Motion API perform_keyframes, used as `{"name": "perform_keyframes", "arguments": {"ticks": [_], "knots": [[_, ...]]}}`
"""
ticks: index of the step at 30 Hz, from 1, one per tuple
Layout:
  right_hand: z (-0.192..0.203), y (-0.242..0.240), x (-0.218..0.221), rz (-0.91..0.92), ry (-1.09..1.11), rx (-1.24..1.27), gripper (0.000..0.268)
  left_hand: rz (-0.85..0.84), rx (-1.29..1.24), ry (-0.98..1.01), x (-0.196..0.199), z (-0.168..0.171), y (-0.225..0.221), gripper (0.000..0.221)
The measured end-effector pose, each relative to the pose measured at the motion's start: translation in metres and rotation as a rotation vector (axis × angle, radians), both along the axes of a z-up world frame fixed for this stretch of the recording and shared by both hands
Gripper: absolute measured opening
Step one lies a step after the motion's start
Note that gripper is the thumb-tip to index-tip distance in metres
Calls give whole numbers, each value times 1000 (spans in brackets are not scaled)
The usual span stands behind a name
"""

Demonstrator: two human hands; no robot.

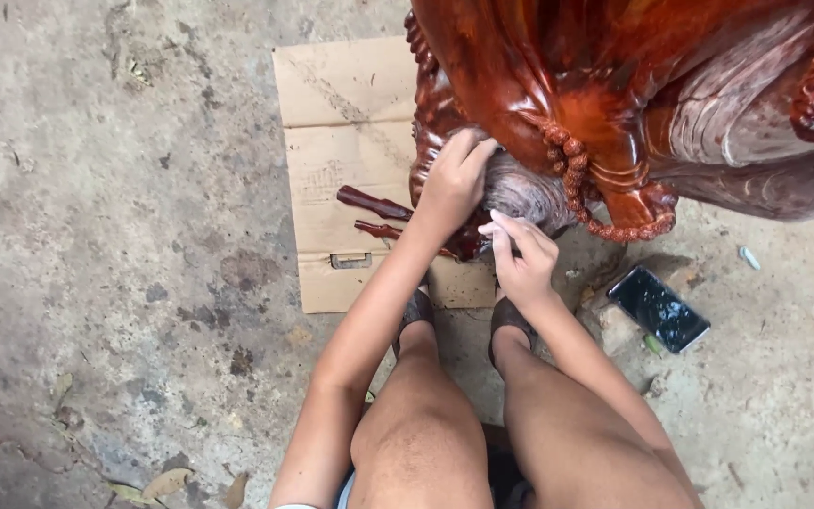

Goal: Sanding and finishing a large, intricate wooden sculpture by hand using a small piece of sandpaper.

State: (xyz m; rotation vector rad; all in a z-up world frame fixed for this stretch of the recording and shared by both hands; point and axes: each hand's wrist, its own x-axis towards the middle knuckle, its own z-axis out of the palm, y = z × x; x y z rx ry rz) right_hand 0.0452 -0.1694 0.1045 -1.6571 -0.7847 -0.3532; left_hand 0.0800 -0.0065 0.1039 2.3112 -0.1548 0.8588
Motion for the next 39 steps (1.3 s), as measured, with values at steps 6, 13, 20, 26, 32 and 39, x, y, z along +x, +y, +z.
{"name": "perform_keyframes", "arguments": {"ticks": [6,13,20,26,32,39], "knots": [[2,-9,1,-5,7,-2,18,152,-52,48,-23,-34,20,18],[4,-3,-1,23,19,16,19,89,51,-41,-5,-39,-2,18],[-2,-11,0,6,21,-8,19,149,-77,23,-4,-50,-7,18],[4,-9,1,13,-6,-3,20,164,-37,42,-21,-58,9,20],[-8,-13,-1,-5,21,-14,20,220,86,81,-12,-68,-2,20],[-8,-18,-3,15,27,7,21,252,77,141,-37,-59,37,22]]}}
